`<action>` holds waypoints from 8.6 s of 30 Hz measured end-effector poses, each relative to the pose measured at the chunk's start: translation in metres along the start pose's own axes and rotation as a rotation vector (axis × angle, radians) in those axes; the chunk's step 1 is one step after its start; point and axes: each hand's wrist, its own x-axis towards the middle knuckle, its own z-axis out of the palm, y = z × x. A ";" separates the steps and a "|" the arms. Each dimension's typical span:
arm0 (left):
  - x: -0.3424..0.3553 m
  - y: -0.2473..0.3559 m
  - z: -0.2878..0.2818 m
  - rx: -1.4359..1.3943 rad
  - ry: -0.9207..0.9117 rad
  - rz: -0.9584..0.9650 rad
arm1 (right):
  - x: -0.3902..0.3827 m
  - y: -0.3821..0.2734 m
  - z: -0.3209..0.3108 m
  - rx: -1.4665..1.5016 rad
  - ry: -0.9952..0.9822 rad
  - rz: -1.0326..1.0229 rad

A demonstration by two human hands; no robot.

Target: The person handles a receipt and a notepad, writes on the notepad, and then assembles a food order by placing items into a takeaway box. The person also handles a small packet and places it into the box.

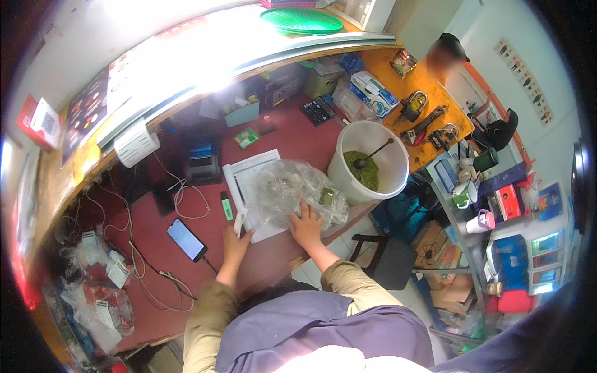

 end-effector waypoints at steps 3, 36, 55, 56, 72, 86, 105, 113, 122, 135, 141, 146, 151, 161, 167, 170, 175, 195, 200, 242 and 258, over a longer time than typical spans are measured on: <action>0.028 -0.002 0.044 0.298 0.141 0.093 | 0.020 -0.010 -0.005 -0.006 -0.006 0.044; -0.005 0.073 0.044 -0.126 0.081 -0.131 | 0.006 0.006 -0.071 -0.022 0.057 0.138; 0.152 0.155 -0.030 -1.651 -0.588 -0.415 | 0.006 0.115 -0.157 2.162 -0.328 0.756; 0.155 0.177 -0.024 -1.583 -0.576 -0.283 | 0.008 0.113 -0.154 2.347 -0.239 0.745; 0.101 0.031 -0.044 0.130 -0.045 0.030 | -0.025 -0.005 -0.085 0.748 0.662 0.426; -0.033 -0.059 -0.041 -0.191 -0.042 0.019 | 0.041 -0.082 0.015 1.104 -0.368 0.244; -0.149 0.053 -0.287 -0.842 -0.222 0.289 | -0.106 -0.180 -0.116 1.963 0.272 0.496; -0.153 0.059 -0.290 -0.669 -0.255 0.472 | -0.100 -0.205 -0.130 2.467 -0.514 0.251; -0.095 0.121 -0.232 -0.566 -0.158 0.470 | 0.013 -0.128 -0.251 1.580 -0.186 -0.010; -0.060 0.163 -0.224 -1.319 -0.261 0.301 | 0.115 -0.126 -0.314 1.705 -0.052 -0.208; -0.105 0.130 -0.316 -1.078 -0.027 0.257 | 0.107 -0.216 -0.314 1.634 -0.022 -0.347; -0.152 0.094 -0.394 -1.175 -0.031 0.250 | 0.085 -0.315 -0.299 1.682 -0.056 -0.348; -0.185 0.068 -0.453 -1.185 -0.093 0.290 | 0.063 -0.366 -0.208 1.474 -0.228 -0.343; -0.196 0.047 -0.489 -1.206 -0.239 0.274 | -0.033 -0.366 0.033 0.700 -0.291 -0.043; -0.187 0.032 -0.478 -1.283 -0.293 0.276 | -0.085 -0.370 0.021 0.615 -0.136 -0.349; -0.167 -0.011 -0.458 -1.308 -0.258 0.226 | -0.124 -0.384 0.030 0.447 -0.175 -0.573; -0.130 -0.135 -0.395 -1.028 -0.113 -0.186 | -0.135 -0.377 0.042 0.462 -0.133 -0.622; -0.193 0.076 -0.302 -1.084 -0.178 0.145 | -0.184 -0.242 -0.007 0.515 -0.264 -0.462; -0.205 0.131 -0.243 -1.062 -0.355 0.114 | -0.271 -0.123 -0.016 0.674 -0.048 -0.003; -0.299 0.083 -0.213 -0.949 -1.641 0.001 | -0.691 -0.313 0.062 0.613 -0.423 1.461; -0.235 0.010 -0.298 -1.084 -0.708 0.050 | -0.323 -0.242 -0.025 0.647 0.214 0.286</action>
